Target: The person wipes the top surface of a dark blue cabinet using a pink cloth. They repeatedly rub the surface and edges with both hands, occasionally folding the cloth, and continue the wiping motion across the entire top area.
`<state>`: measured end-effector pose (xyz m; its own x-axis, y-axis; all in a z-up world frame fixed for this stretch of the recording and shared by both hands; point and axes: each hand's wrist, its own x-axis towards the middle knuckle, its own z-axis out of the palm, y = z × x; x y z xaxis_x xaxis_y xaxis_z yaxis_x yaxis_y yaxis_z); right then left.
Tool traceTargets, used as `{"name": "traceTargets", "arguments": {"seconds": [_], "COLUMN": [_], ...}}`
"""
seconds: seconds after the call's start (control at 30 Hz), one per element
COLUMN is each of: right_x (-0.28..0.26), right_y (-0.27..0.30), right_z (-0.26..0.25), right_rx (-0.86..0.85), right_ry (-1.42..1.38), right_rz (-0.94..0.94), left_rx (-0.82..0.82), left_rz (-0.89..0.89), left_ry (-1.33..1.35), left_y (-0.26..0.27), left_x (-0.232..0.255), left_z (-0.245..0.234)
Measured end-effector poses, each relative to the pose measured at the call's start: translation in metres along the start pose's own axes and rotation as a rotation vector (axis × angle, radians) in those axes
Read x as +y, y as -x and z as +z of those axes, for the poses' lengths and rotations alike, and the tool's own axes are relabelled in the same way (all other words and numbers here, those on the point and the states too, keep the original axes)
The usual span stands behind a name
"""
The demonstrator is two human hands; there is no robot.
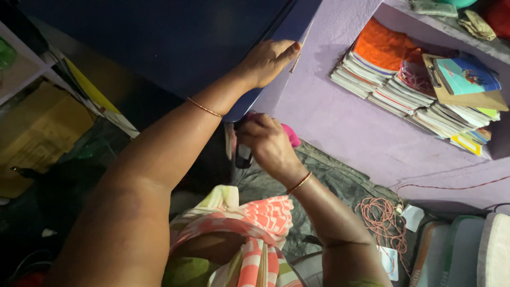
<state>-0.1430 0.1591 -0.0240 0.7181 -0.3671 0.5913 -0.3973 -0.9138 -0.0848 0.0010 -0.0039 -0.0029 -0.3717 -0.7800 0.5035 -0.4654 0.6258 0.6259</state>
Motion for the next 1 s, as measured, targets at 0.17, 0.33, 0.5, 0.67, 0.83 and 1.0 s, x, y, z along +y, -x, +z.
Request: {"name": "traceTargets", "arguments": {"seconds": [0.17,0.33,0.5,0.67,0.83,1.0], "right_x": [0.027,0.017,-0.008,0.008,-0.007,0.000], "right_y": [-0.001,-0.001,-0.001,-0.001,0.011,0.029], "right_z": [0.011,0.007,0.001,0.007,0.017,0.019], "right_rx": [0.144,0.125,0.085,0.114,0.041,0.075], "right_ry": [-0.135,-0.129,-0.026,-0.063,0.064,0.053], "right_rz": [0.265,0.228,0.051,0.267,0.132,0.169], "left_rx": [0.021,0.020,0.016,0.026,0.038,0.035], "left_rz": [0.013,0.030,0.000,-0.013,0.042,0.037], "left_ry": [0.003,-0.016,-0.005,-0.005,-0.024,-0.016], "left_y": [-0.002,-0.003,-0.001,0.000,-0.002,-0.001], "left_x": [-0.002,0.000,0.002,0.007,0.005,0.004], "left_z": [0.002,0.000,0.001,0.001,0.000,0.001]}}
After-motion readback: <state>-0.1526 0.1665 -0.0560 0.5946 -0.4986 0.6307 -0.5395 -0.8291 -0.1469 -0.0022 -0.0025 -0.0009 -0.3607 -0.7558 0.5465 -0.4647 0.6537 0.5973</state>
